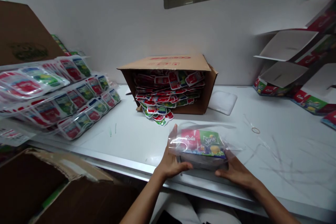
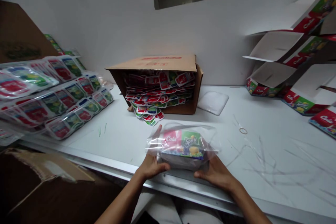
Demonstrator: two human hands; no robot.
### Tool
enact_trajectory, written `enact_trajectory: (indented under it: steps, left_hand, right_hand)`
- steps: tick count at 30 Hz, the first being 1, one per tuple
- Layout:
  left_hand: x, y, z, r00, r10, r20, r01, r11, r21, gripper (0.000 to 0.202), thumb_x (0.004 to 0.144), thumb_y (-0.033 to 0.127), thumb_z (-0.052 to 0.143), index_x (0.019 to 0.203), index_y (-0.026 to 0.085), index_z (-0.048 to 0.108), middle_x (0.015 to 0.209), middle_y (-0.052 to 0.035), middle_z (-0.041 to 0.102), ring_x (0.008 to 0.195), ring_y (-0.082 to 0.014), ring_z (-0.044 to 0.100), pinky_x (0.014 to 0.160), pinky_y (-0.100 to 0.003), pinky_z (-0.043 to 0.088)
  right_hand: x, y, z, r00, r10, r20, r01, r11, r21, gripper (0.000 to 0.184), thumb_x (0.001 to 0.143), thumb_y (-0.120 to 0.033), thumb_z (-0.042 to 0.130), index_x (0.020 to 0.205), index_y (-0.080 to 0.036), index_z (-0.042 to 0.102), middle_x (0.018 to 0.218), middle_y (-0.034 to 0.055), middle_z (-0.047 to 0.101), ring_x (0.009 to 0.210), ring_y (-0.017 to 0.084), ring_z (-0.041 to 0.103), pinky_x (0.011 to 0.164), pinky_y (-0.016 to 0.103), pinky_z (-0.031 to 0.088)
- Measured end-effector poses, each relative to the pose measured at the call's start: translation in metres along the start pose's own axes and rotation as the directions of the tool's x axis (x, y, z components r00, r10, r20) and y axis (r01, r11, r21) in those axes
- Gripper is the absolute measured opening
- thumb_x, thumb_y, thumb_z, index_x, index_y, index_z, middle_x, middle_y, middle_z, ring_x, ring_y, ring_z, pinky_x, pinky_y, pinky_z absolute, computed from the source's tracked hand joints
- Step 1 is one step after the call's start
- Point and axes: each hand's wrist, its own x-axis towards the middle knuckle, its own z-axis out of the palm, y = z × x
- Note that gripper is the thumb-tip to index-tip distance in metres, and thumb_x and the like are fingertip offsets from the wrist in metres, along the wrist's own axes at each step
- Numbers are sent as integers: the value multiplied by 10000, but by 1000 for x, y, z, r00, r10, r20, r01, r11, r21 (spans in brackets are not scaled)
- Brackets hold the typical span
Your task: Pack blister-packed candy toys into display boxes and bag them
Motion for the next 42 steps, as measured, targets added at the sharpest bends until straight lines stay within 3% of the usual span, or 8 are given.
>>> enact_trajectory:
  steps: [7,12,17,25,29,32,38,42]
  left_hand:
    - [12,-6,15,989,-54,140,76,985,-153,522,741,557,650,1101,180,673,1023,-81,710,1076,-286,609,995,-405,449]
    - [9,-12,11,996,46,81,-31,983,-183,823,694,604,700,1357,169,478,1313,-159,564,1224,-335,522,1081,-459,373]
    - [17,-7,3,988,147,-48,-153,968,-200,1218,570,743,707,1508,179,174,1550,-175,245,1434,-397,201,1174,-515,185]
    - [12,-13,11,981,117,152,-70,957,-282,1006,689,679,667,1479,192,279,1476,-150,405,1339,-361,395,1144,-504,278]
    - [3,-20,10,985,166,40,-154,966,-209,1092,659,695,679,1503,192,201,1540,-156,277,1427,-373,229,1179,-511,179]
    - [2,-17,19,987,163,6,-158,962,-224,973,763,697,561,1500,168,207,1500,-170,353,1376,-341,348,1164,-480,236]
    - [37,18,9,953,-297,-53,293,953,-76,789,890,685,295,1407,97,400,1385,-219,516,1316,-364,449,1105,-494,301]
    - [44,30,-13,957,-290,15,290,952,-97,803,826,682,482,1385,108,424,1406,-198,508,1319,-333,460,1092,-427,341]
  right_hand:
    - [14,-18,4,982,-159,-98,171,978,123,1151,666,-689,688,1528,-199,104,1465,168,403,1341,328,405,1107,463,343]
    - [14,2,6,1000,-29,-11,28,999,-22,931,667,-548,745,1442,-179,386,1372,155,521,1265,346,481,1095,491,351]
    - [13,12,7,999,-12,40,16,995,-99,787,693,-486,733,1378,-179,493,1374,148,535,1238,349,509,1074,504,380]
    - [2,-3,-3,995,-97,18,99,973,-210,865,670,-566,718,1407,-202,447,1414,142,476,1305,372,419,1104,516,321]
    - [0,4,6,992,-85,-89,87,996,21,1021,744,-635,621,1529,-190,144,1520,159,333,1381,330,343,1123,487,313]
    - [5,8,21,998,-47,-29,49,997,61,923,778,-612,616,1502,-180,239,1453,169,441,1316,317,443,1101,478,352]
    - [37,-25,9,977,150,-149,-136,986,96,801,847,-743,368,1398,-165,430,1264,159,619,1137,324,597,945,475,491]
    - [44,-45,-9,977,212,31,-213,943,258,825,839,-779,305,1424,-205,403,1265,157,619,1025,297,653,735,413,568]
